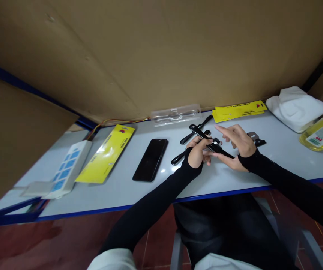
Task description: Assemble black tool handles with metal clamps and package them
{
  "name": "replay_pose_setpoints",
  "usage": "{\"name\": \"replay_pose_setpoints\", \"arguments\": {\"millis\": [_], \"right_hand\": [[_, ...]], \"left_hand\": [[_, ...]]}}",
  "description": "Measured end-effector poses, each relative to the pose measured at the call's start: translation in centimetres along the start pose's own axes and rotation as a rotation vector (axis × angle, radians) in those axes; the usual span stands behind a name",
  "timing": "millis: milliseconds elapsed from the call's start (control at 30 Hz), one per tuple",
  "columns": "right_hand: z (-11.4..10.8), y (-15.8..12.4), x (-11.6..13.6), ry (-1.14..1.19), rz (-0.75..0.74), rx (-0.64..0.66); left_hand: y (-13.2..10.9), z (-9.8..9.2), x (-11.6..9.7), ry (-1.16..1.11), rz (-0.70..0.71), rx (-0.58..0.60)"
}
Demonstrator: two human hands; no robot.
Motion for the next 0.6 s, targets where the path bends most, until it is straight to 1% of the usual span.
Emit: {"name": "replay_pose_setpoints", "arguments": {"millis": [100, 167, 233, 267, 367, 433, 500, 600], "right_hand": [[0.05, 0.07, 0.27, 0.015, -0.092, -0.016], [0.02, 0.12, 0.31, 0.032, -0.069, -0.036], [0.06, 0.17, 0.31, 0.009, -0.013, -0.019], [0.09, 0.19, 0.38, -0.002, -0.011, -0.003], [0.05, 0.24, 0.78, 0.016, -0.088, -0.006], [-0.04, 0.31, 0.79, 0.013, -0.084, -0.025], [-0.02, 0.38, 0.65, -0.014, -0.069, -0.011], [-0.02, 0.38, 0.53, -0.026, -0.14, -0.024]], "left_hand": [[-0.18, 0.12, -0.17, -0.001, -0.012, -0.013], [-0.31, 0.23, -0.36, 0.006, -0.012, -0.015], [-0.38, 0.3, -0.5, 0.012, -0.002, -0.019], [-0.39, 0.31, -0.52, 0.01, 0.003, -0.022], [-0.35, 0.27, -0.42, 0.0, 0.007, -0.02], [-0.3, 0.23, -0.34, 0.005, 0.018, -0.009], [-0.27, 0.18, -0.29, 0.018, 0.028, -0.005], [-0.24, 0.13, -0.17, 0.032, 0.012, -0.008]]}}
Point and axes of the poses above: each hand's wrist, its own y-axis towards the middle knuckle, its own z-axis out of the palm, x = y × z, the point moved 3 cm from there along y, towards the middle knuckle, and after that the axes turned 2 degrees about y, right-handed, at the moved point
